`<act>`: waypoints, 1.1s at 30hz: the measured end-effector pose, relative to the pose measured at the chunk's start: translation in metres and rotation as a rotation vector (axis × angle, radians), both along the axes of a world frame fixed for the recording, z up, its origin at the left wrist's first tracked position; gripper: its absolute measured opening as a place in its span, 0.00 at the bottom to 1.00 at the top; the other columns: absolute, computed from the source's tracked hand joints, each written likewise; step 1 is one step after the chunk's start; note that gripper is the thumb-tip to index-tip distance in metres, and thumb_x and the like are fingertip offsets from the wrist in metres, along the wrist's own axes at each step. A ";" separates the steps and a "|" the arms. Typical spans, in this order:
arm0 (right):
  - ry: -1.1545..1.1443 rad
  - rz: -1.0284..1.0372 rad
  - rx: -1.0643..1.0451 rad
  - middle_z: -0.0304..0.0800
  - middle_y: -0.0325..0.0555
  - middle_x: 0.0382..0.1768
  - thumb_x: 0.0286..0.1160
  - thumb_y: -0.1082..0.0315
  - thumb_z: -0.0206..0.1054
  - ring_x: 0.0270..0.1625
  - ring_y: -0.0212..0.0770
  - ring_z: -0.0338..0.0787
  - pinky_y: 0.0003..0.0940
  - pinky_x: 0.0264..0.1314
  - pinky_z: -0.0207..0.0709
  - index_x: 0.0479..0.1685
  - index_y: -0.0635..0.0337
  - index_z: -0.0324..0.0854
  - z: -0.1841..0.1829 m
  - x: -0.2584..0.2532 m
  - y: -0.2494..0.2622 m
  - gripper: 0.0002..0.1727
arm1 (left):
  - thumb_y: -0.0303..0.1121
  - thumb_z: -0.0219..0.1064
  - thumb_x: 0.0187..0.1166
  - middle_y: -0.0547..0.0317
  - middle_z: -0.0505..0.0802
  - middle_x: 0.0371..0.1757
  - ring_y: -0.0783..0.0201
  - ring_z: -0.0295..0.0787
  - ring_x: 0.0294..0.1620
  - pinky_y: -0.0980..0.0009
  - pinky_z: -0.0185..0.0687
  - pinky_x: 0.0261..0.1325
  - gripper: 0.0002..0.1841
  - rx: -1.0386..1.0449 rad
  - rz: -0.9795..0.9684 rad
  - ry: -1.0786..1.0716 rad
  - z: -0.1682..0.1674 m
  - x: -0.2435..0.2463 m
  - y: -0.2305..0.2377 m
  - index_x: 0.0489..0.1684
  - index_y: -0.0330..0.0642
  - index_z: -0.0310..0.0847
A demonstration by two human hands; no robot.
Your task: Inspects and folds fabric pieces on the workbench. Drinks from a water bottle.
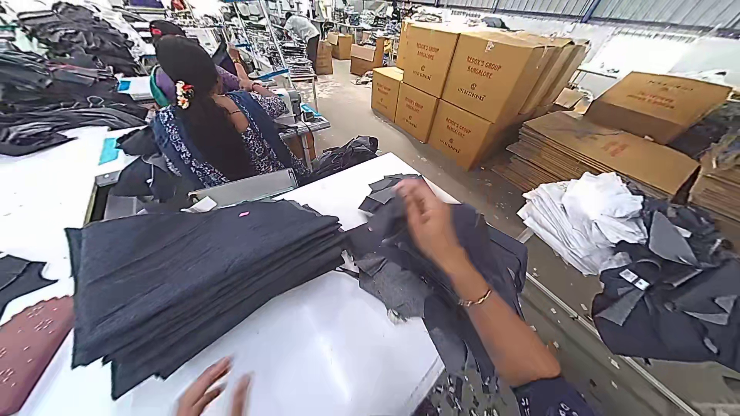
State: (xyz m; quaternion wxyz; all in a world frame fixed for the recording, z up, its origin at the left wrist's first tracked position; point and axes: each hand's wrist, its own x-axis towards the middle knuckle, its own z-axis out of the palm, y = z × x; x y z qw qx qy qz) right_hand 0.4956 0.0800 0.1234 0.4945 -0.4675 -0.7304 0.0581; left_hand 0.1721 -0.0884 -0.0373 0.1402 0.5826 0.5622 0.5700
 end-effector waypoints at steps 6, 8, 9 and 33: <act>-0.009 0.721 -0.051 0.94 0.53 0.45 0.77 0.62 0.72 0.43 0.44 0.94 0.39 0.37 0.86 0.52 0.65 0.87 -0.046 -0.104 -0.164 0.15 | 0.38 0.76 0.65 0.57 0.94 0.44 0.89 0.86 0.54 0.86 0.78 0.64 0.24 0.125 -0.166 -0.117 0.036 0.105 -0.038 0.47 0.22 0.82; -0.007 0.680 -0.134 0.90 0.54 0.47 0.60 0.52 0.83 0.39 0.42 0.90 0.37 0.31 0.82 0.61 0.65 0.84 -0.041 -0.096 -0.194 0.32 | 0.34 0.72 0.73 0.72 0.96 0.43 0.95 0.85 0.50 0.89 0.80 0.60 0.13 0.140 -0.280 -0.229 0.041 0.103 -0.064 0.47 0.32 0.87; -0.047 0.629 -0.199 0.88 0.55 0.49 0.56 0.51 0.85 0.38 0.42 0.89 0.37 0.30 0.81 0.66 0.63 0.81 -0.040 -0.088 -0.206 0.37 | 0.36 0.71 0.75 0.78 0.95 0.42 0.95 0.85 0.47 0.90 0.82 0.56 0.10 0.141 -0.313 -0.230 0.037 0.098 -0.074 0.45 0.40 0.88; -0.090 0.250 -0.397 0.94 0.52 0.46 0.61 0.78 0.71 0.51 0.51 0.93 0.54 0.51 0.82 0.53 0.64 0.86 -0.143 -0.066 -0.297 0.17 | 0.22 0.71 0.67 0.53 0.89 0.22 0.71 0.80 0.20 0.71 0.76 0.27 0.09 -0.244 -0.348 0.135 0.066 0.081 -0.214 0.42 0.28 0.87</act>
